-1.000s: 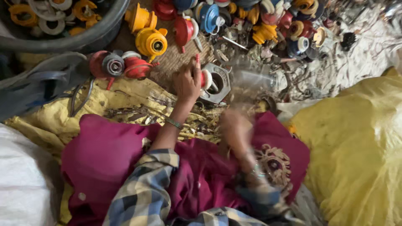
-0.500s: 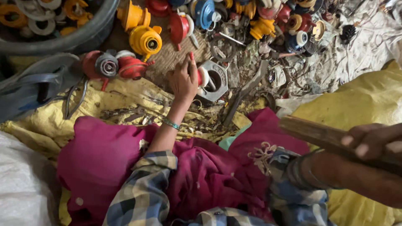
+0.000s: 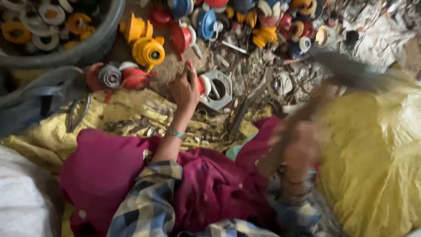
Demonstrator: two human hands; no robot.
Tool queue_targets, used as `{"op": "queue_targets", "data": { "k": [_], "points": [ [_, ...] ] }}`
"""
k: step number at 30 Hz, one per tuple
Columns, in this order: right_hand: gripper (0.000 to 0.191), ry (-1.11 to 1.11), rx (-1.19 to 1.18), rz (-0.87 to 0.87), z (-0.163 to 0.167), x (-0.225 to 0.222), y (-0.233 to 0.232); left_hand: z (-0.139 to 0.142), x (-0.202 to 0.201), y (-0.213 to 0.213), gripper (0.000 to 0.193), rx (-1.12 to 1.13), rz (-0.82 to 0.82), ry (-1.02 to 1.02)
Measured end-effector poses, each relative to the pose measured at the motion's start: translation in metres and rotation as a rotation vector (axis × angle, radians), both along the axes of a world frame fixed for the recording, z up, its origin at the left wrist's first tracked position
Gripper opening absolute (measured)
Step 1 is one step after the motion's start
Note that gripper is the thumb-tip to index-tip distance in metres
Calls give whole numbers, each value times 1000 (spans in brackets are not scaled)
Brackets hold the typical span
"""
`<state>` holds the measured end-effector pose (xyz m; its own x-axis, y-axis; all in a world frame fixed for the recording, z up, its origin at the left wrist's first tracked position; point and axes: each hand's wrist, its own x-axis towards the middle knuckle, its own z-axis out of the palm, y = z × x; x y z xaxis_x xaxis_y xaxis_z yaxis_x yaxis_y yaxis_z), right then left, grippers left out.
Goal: The person sits on the floor and uses a hammer to strike a red plastic component placed in a metal jig. They repeatedly reposition the part and strike it multiple times, occasionally inspecting the component between strikes.
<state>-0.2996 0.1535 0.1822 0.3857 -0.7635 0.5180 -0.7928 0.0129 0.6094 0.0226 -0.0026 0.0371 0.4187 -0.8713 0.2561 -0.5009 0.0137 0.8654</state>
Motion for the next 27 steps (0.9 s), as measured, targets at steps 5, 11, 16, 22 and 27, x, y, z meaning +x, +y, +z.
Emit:
{"op": "queue_targets", "data": {
  "k": [5,11,16,22,27],
  "points": [
    [29,-1119,-439,512,123,23,-26,-9,-2,0,48,51,25,-82],
    [29,-1338,599,81,29,166,-42,-7,0,-4,50,34,1,-78],
    [29,-1573,800,-235,-78,129,-40,-1,5,-6,46,-22,8,18],
    [39,-1859,884,-43,-103,93,-42,-14,-1,2,53,53,-37,78],
    [37,-2118,933,-232,-122,107,-45,-28,9,-12,67,239,-159,507]
  ]
}}
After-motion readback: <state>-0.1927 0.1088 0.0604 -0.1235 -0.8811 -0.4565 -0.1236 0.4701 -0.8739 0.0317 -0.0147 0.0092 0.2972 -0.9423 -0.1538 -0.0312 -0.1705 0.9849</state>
